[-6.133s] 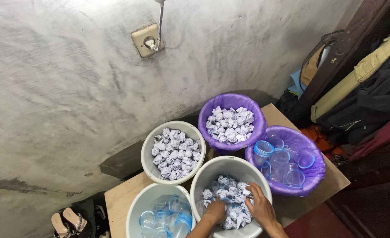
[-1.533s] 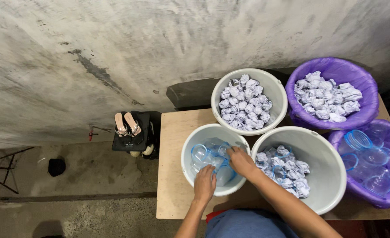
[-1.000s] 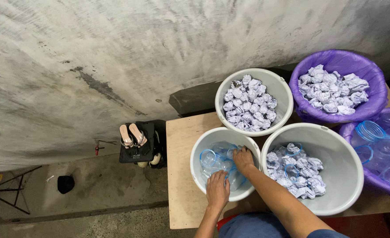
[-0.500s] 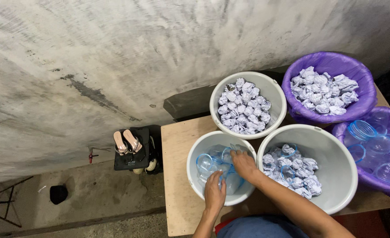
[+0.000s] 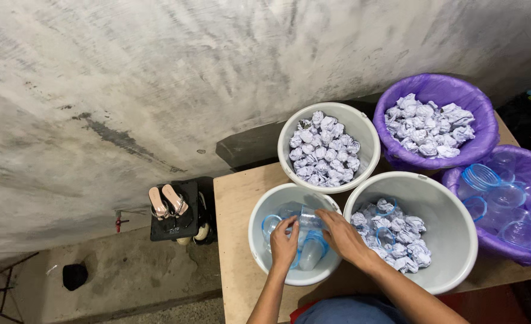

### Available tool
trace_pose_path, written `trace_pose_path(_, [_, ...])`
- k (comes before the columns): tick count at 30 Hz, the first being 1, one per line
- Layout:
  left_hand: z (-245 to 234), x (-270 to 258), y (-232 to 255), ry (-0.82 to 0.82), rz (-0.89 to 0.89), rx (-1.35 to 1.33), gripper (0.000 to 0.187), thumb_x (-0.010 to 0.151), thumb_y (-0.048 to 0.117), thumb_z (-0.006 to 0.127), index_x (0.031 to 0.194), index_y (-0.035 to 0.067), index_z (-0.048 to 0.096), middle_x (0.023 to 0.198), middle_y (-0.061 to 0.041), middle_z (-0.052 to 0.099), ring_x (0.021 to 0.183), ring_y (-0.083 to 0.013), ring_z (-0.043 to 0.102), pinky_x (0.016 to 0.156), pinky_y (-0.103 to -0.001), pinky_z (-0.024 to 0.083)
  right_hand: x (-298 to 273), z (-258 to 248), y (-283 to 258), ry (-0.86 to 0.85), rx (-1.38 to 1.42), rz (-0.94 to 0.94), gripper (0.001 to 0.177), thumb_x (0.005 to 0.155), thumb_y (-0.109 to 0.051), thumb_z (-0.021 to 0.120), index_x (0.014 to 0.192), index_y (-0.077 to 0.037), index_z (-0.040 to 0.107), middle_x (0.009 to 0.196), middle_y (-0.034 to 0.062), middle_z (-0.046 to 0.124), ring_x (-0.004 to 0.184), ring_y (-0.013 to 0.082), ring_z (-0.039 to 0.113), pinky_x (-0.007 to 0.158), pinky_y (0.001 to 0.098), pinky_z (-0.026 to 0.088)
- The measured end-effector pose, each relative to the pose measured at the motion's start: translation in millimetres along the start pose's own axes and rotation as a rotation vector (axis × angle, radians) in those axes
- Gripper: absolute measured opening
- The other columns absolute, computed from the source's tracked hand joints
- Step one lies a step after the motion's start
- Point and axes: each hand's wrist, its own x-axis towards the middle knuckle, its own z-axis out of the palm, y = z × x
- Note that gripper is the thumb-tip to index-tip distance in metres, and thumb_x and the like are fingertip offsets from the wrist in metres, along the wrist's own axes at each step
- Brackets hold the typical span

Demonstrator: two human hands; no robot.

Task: The person sorts crumpled white fabric pieces from a white basin into two purple basins. They repeatedly pick up handfuls of fabric, transfer them between containers, and occasionally handle clear plastic cups with blue rims in a separate basin.

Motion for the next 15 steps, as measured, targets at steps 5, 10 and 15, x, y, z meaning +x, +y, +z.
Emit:
trace_pose_path(5, [6.5,-6.1,-1.5,-0.016,-0.027,-0.082,0.022,0.095,0.018,0.067,0.107,0.002,0.077,0.097,-0.013,0.080,0.082,-0.0219,0.078,0.075,-0.032,0.061,-1.9,1.5,6.8,0.039,0.024,-0.066,0.063,0.076,0.004,0.069,0.136,-0.002,0.054,0.141,0.0178,0.055,0.130,0.0390,0.053,0.108,0.0453,0.044])
trace_pose_path(10, [8.0,-14.6,-6.5,0.000,-0.049,-0.125,0.021,0.093,0.016,0.071,0.107,0.000,0.075,0.095,-0.013,0.080,0.086,-0.0202,0.079,0.078,-0.031,0.061,-5.9,9.0,14.0,0.049,0.022,-0.086,0.058,0.079,0.003,0.069,0.135,-0.005,0.057,0.146,0.0175,0.053,0.135,0.0396,0.050,0.111,0.0457,0.042])
trace_pose_path(15, [12.2,-37.5,-23.3,0.011,-0.173,-0.234,0.019,0.094,0.014,0.070,0.104,-0.001,0.072,0.091,-0.011,0.079,0.083,-0.0162,0.077,0.077,-0.029,0.061,-17.0,17.7,9.3,0.094,0.115,-0.075,0.061,0.079,0.001,0.070,0.138,-0.006,0.055,0.153,0.0209,0.043,0.138,0.0424,0.044,0.111,0.0464,0.041])
